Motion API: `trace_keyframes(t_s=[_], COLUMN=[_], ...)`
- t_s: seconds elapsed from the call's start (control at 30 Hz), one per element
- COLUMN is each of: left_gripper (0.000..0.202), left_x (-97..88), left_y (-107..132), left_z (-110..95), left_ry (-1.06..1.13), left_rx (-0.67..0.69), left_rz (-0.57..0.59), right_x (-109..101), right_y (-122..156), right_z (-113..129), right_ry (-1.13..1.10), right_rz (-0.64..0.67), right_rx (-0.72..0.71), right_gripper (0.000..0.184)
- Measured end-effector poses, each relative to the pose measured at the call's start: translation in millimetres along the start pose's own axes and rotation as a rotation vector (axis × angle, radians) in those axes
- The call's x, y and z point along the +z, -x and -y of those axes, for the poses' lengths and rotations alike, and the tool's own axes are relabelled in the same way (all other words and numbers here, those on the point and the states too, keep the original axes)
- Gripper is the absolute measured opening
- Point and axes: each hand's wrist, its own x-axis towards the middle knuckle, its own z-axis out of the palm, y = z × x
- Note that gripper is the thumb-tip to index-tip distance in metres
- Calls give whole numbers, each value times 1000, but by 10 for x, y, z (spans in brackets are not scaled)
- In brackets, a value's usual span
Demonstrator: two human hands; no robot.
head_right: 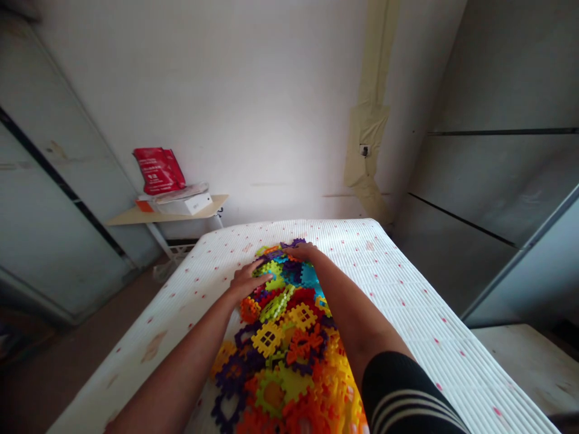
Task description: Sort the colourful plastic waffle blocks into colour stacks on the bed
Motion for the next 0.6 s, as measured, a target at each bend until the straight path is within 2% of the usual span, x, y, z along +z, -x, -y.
trace_keyframes(t_s=[0.17,0.27,0.43,0.6], left_gripper=[77,82,93,96], left_x=[3,31,83,60], left_y=[68,94,141,227], left_z=[22,2,-49,-128], left_ry=[172,278,728,976], left_rx=[73,99,114,103], left_rz=[20,50,223,253], right_x=[-87,-78,25,-17], right_y=[206,302,403,524], right_z=[77,142,223,318], right_ry=[-163,-279,-485,-661], right_rz=[79,130,254,356], right_rx=[-81,-108,-100,-97], right_gripper=[65,53,55,57])
